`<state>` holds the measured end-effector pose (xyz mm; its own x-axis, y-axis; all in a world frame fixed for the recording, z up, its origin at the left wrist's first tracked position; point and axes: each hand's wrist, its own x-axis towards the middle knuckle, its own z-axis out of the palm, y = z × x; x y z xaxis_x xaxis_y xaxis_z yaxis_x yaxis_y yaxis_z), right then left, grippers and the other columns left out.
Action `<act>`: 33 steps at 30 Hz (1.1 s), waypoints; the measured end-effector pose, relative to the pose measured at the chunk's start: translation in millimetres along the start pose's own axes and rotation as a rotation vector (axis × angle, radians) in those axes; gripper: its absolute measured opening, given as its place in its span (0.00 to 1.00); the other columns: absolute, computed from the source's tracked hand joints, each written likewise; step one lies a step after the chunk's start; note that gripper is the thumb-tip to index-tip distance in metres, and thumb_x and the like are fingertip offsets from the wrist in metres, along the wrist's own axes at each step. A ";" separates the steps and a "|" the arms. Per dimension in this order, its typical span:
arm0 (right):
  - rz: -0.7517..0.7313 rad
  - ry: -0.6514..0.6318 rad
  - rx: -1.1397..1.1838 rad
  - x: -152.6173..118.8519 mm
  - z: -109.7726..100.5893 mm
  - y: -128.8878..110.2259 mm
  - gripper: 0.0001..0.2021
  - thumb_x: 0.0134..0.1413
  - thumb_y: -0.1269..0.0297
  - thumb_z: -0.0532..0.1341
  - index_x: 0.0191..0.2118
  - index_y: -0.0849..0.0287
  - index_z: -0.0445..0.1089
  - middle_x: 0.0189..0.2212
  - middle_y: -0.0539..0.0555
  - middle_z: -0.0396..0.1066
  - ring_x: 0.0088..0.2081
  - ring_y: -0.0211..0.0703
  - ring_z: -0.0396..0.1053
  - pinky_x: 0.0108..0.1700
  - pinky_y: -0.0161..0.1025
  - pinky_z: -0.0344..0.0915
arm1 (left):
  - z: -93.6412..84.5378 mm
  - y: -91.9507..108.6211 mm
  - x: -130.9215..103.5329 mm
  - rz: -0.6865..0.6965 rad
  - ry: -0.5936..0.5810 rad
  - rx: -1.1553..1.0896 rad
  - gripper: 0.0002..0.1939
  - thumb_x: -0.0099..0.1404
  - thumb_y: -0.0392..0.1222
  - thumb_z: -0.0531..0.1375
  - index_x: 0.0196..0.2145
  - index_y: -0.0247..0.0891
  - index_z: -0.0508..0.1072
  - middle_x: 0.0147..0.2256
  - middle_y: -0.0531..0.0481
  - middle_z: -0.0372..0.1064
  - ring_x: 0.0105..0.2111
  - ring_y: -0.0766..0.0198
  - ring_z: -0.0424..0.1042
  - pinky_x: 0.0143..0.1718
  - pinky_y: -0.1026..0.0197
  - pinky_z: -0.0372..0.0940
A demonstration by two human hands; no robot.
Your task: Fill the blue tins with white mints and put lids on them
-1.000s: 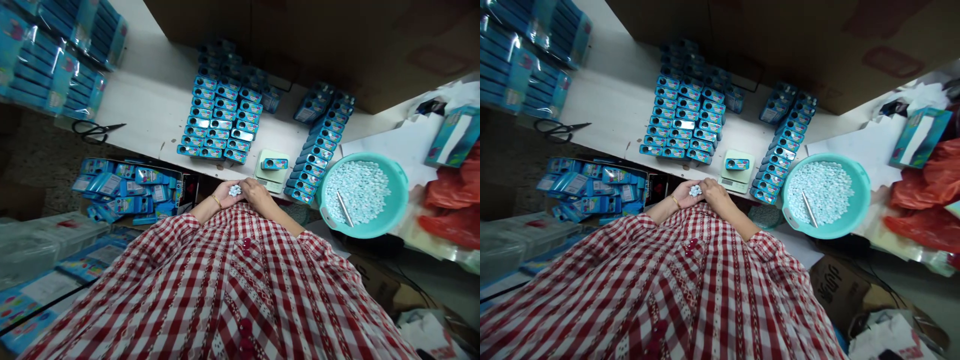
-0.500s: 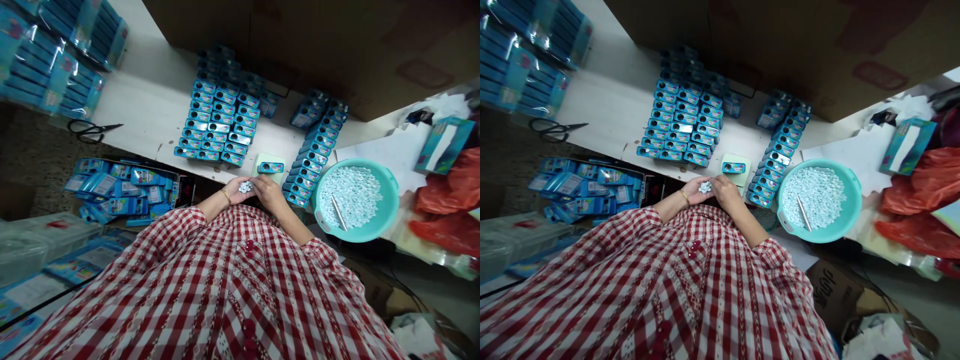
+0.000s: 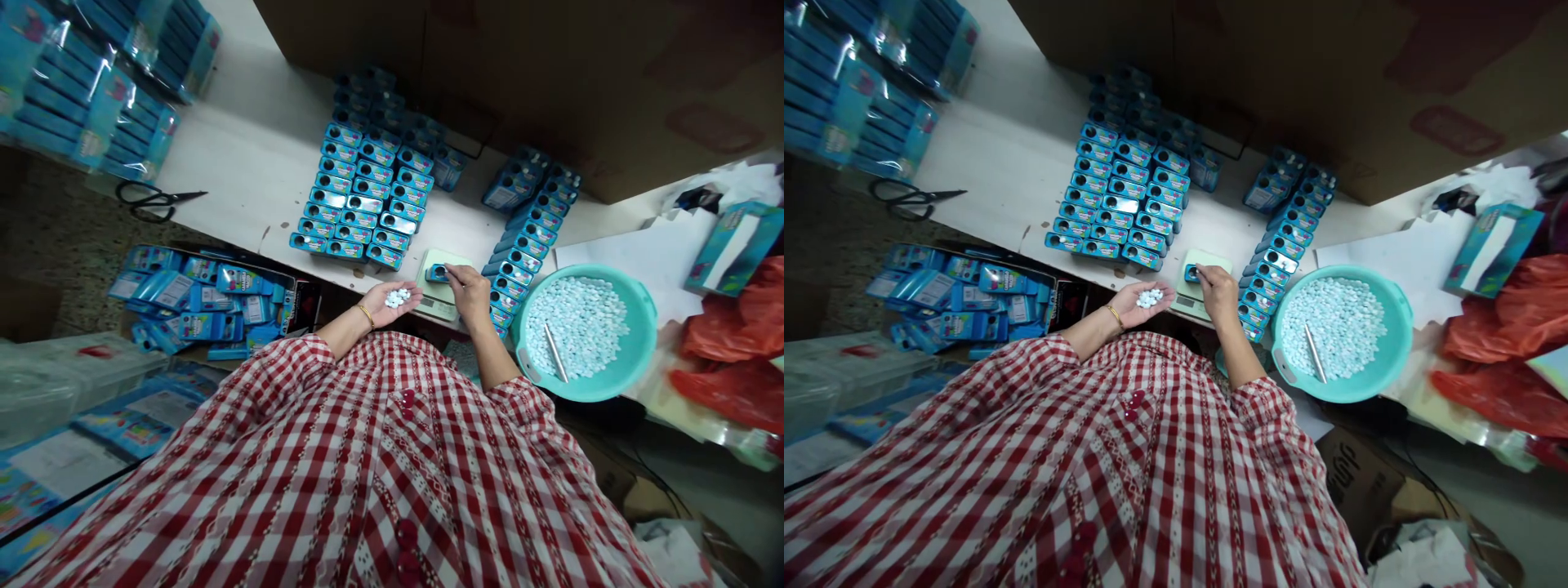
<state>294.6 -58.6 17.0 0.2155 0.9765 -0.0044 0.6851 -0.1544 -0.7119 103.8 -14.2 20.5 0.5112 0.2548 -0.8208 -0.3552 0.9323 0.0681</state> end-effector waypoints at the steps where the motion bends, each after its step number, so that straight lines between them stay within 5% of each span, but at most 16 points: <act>1: 0.011 0.015 0.020 -0.5 -0.7 0.4 0.13 0.58 0.65 0.55 0.43 0.57 0.74 0.38 0.56 0.75 0.42 0.42 0.71 0.48 0.42 0.67 | -2.4 0.4 -1.3 0.002 0.004 -0.009 0.13 0.65 0.33 0.49 0.40 0.26 0.72 0.30 0.37 0.75 0.32 0.59 0.76 0.37 0.59 0.71; 7: 0.081 0.217 0.102 -5.2 -14.8 4.1 0.12 0.56 0.62 0.56 0.41 0.57 0.74 0.34 0.53 0.74 0.35 0.40 0.71 0.40 0.41 0.70 | -12.5 4.5 -9.5 0.020 0.032 -0.021 0.13 0.66 0.33 0.49 0.40 0.26 0.72 0.30 0.39 0.75 0.32 0.60 0.76 0.36 0.60 0.71; 13: 0.122 0.281 0.180 -11.9 -26.9 7.6 0.12 0.54 0.60 0.57 0.40 0.59 0.74 0.32 0.53 0.72 0.27 0.36 0.68 0.30 0.37 0.69 | -20.0 6.9 -14.7 0.045 0.063 -0.018 0.13 0.66 0.33 0.49 0.38 0.26 0.72 0.30 0.40 0.74 0.32 0.61 0.75 0.37 0.60 0.70; 16: 0.102 0.198 0.174 -16.5 -17.6 -8.0 0.13 0.56 0.60 0.56 0.41 0.58 0.74 0.34 0.53 0.72 0.29 0.38 0.69 0.32 0.38 0.69 | -19.0 2.5 -12.9 0.030 0.057 -0.015 0.13 0.66 0.33 0.49 0.35 0.26 0.72 0.30 0.38 0.74 0.33 0.60 0.75 0.37 0.59 0.70; 19: -0.029 -0.038 0.081 -24.2 -1.8 -37.3 0.12 0.59 0.63 0.54 0.42 0.57 0.73 0.37 0.54 0.73 0.38 0.41 0.70 0.42 0.41 0.68 | -14.0 -4.6 -7.6 -0.004 0.020 -0.034 0.13 0.66 0.34 0.49 0.33 0.27 0.72 0.29 0.39 0.73 0.31 0.60 0.75 0.36 0.59 0.70; 23: -0.212 -0.258 -0.215 -28.7 5.2 -57.2 0.15 0.61 0.63 0.53 0.51 0.57 0.69 0.49 0.58 0.69 0.51 0.46 0.63 0.53 0.45 0.61 | -7.2 -8.5 -3.7 -0.052 -0.011 -0.079 0.14 0.67 0.35 0.49 0.28 0.30 0.70 0.22 0.45 0.69 0.22 0.66 0.71 0.23 0.66 0.67; 26: -0.153 -0.196 -0.487 -18.9 -5.9 -38.3 0.22 0.57 0.64 0.56 0.57 0.59 0.61 0.58 0.61 0.60 0.56 0.54 0.55 0.55 0.51 0.56 | -6.7 -3.5 -8.2 -0.088 0.015 -0.053 0.14 0.67 0.37 0.51 0.27 0.30 0.70 0.23 0.44 0.69 0.21 0.67 0.70 0.15 0.71 0.59; 30: -0.088 -0.272 -0.599 15.2 -21.8 -0.3 0.20 0.56 0.68 0.55 0.55 0.60 0.62 0.51 0.61 0.66 0.50 0.52 0.59 0.50 0.46 0.59 | -13.8 7.0 -17.9 -0.039 0.080 -0.093 0.14 0.67 0.37 0.51 0.26 0.30 0.69 0.22 0.44 0.67 0.20 0.68 0.68 0.15 0.72 0.58; 33: -0.058 -0.168 -0.586 60.4 -22.7 14.2 0.20 0.57 0.66 0.53 0.56 0.61 0.61 0.50 0.61 0.66 0.48 0.52 0.59 0.48 0.44 0.60 | -22.8 13.7 -23.6 0.000 0.096 -0.125 0.14 0.67 0.37 0.50 0.27 0.31 0.69 0.22 0.45 0.68 0.20 0.68 0.68 0.15 0.72 0.59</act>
<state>333.1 -5.2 22.5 0.0864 0.9887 -0.1221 0.9715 -0.1108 -0.2094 69.0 -13.3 27.9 0.4359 0.2239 -0.8717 -0.4534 0.8913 0.0022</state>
